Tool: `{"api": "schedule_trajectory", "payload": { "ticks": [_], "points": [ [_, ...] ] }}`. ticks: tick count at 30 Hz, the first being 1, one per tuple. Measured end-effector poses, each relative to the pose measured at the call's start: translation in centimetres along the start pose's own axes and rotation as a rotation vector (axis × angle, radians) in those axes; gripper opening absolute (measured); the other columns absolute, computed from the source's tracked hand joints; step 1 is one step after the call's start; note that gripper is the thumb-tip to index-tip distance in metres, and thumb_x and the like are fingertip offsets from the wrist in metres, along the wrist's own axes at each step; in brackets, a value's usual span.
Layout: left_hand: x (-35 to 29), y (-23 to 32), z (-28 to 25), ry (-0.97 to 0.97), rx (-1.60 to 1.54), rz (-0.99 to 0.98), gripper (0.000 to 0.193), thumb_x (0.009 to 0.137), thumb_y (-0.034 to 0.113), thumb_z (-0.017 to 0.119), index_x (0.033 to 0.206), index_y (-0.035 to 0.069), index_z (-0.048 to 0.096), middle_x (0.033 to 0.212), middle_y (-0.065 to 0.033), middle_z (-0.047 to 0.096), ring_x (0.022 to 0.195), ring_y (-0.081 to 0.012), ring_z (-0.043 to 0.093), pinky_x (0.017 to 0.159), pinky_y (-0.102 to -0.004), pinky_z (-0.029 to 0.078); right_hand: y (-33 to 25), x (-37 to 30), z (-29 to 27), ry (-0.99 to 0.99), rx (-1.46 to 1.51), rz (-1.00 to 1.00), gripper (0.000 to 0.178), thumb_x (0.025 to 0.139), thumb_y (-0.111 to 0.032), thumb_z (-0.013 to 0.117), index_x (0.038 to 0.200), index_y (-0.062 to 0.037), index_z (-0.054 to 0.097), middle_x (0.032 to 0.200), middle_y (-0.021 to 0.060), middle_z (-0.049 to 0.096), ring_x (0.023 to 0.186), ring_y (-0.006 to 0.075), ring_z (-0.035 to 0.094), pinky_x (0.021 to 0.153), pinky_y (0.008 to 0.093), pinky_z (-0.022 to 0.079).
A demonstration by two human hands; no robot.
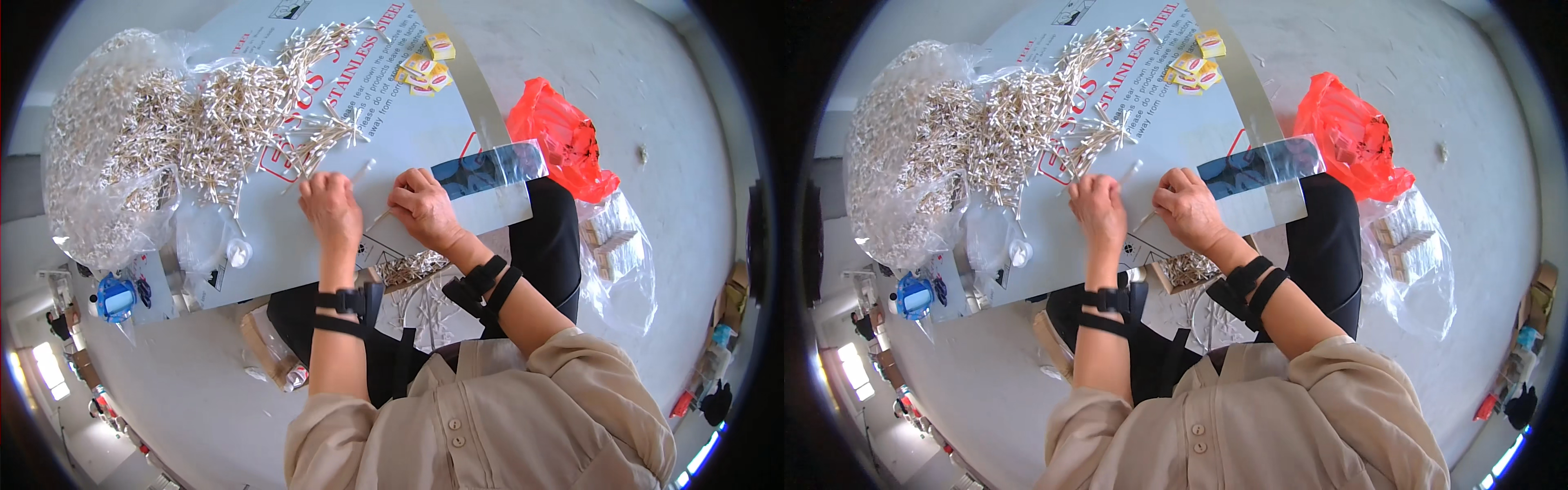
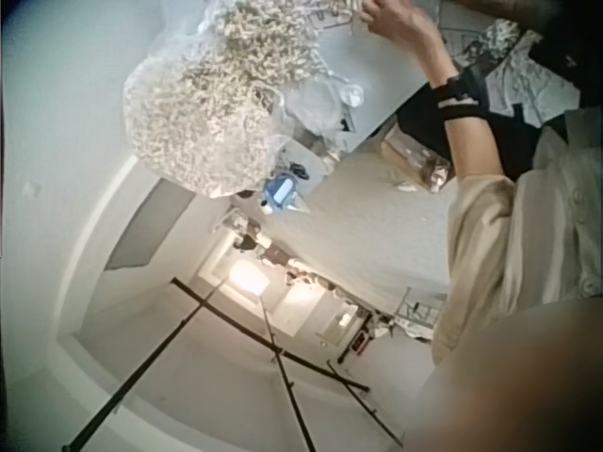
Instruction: The recorder is packaging and organizing cotton swabs into small plastic bags and containers.
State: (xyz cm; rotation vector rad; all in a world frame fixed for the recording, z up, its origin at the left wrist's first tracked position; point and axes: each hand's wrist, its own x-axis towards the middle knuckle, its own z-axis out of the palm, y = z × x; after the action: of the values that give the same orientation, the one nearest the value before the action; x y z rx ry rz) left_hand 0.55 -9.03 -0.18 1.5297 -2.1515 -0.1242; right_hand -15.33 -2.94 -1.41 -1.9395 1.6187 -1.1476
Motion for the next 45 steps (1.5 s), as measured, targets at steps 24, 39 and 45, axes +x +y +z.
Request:
{"api": "schedule_trajectory", "payload": {
  "ticks": [24,39,45],
  "points": [
    [5.9,-0.4,3.0,0.039,-0.028,-0.056,0.015,0.070,0.009,0.070,0.083,0.006,0.062,0.087,-0.0114,0.060,0.089,-0.0343,0.054,0.079,-0.0438,0.044,-0.7,0.3,-0.3,0.060,0.039,0.087,0.035,0.065,-0.008,0.070,0.098,-0.0018,0.060,0.101,0.0136,0.056,0.093,0.0319,0.057,0.080,0.0385,0.049],
    [-1.2,-2.7,-7.3,-0.614,-0.541,-0.393,0.015,0.077,0.009,0.068,0.073,-0.003,0.060,0.054,-0.0032,0.052,0.052,-0.0086,0.046,0.050,-0.0270,0.039,-0.1,-0.1,0.1,0.090,0.200,0.192,0.030,0.066,-0.002,0.068,0.095,-0.0036,0.062,0.101,0.0119,0.056,0.093,0.0311,0.058,0.078,0.0376,0.050],
    [-7.6,0.6,-7.5,-0.805,-0.581,-0.334,0.010,0.074,0.007,0.068,0.074,0.000,0.060,0.056,-0.0075,0.054,0.052,-0.0142,0.050,0.051,-0.0301,0.040,0.2,-0.2,-0.1,0.067,0.153,0.091,0.029,0.063,-0.002,0.068,0.091,-0.0039,0.062,0.100,0.0104,0.056,0.091,0.0300,0.058,0.078,0.0371,0.050]
  ]
}}
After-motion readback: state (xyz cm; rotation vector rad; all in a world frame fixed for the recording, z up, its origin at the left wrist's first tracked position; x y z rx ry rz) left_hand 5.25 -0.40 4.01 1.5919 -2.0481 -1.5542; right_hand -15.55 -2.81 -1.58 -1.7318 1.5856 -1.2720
